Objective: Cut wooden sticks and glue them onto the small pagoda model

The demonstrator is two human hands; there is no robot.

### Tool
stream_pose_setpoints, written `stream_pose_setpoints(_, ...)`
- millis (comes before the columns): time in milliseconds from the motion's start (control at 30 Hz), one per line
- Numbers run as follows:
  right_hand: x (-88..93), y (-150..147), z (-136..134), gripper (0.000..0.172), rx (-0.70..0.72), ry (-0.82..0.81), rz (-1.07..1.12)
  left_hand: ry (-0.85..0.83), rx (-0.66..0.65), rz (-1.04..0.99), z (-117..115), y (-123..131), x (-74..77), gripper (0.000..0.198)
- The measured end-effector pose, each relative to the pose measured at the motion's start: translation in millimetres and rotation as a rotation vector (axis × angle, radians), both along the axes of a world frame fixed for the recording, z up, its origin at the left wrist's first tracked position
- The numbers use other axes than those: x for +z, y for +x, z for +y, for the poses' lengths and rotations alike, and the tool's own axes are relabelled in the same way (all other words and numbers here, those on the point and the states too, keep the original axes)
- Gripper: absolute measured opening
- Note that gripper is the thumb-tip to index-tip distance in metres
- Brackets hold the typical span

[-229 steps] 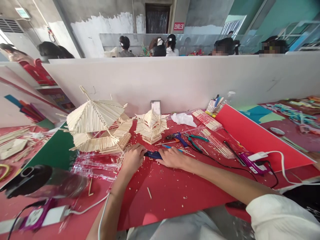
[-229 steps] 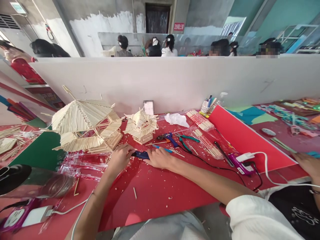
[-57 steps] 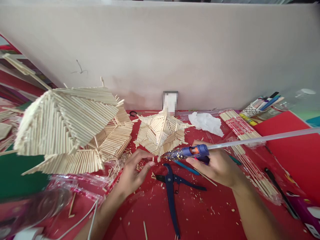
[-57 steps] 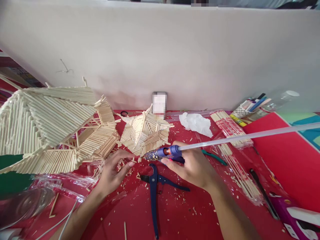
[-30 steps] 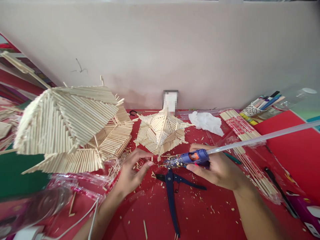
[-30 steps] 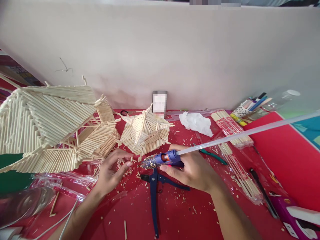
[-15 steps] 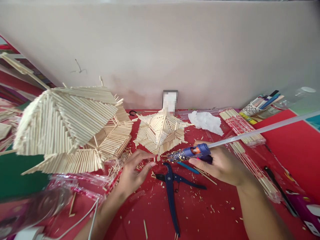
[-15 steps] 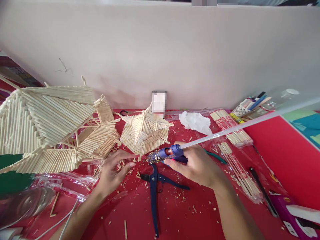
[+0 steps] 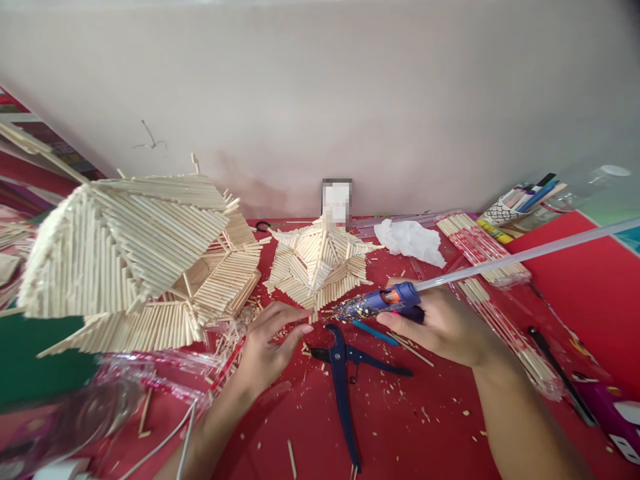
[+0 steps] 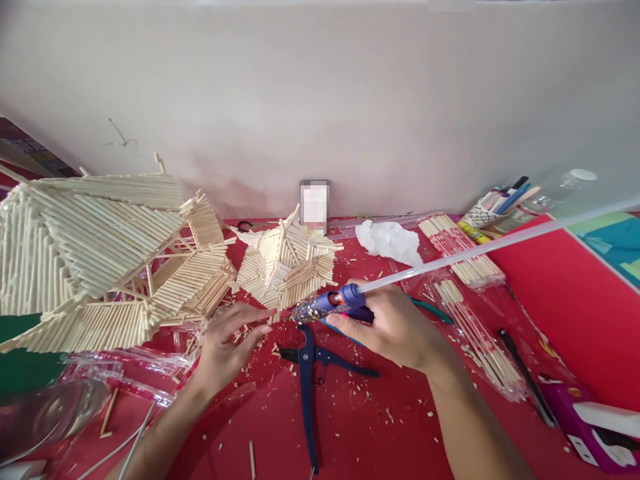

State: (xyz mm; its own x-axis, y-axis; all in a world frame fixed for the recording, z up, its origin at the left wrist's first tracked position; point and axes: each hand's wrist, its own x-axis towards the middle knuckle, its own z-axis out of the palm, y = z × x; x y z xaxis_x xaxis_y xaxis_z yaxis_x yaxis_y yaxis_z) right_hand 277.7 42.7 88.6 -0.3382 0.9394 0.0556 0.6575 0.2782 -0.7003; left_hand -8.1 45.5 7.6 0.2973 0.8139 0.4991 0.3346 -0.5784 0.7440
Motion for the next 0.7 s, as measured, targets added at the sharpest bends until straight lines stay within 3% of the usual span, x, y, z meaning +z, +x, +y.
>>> stream_pose_setpoints(700, -1.4, 0.1, 1.2, 0.029, -0.005, 0.007, 0.007, -0.025, 0.017, -0.001, -0.6, -0.7, -0.5, 0.016)
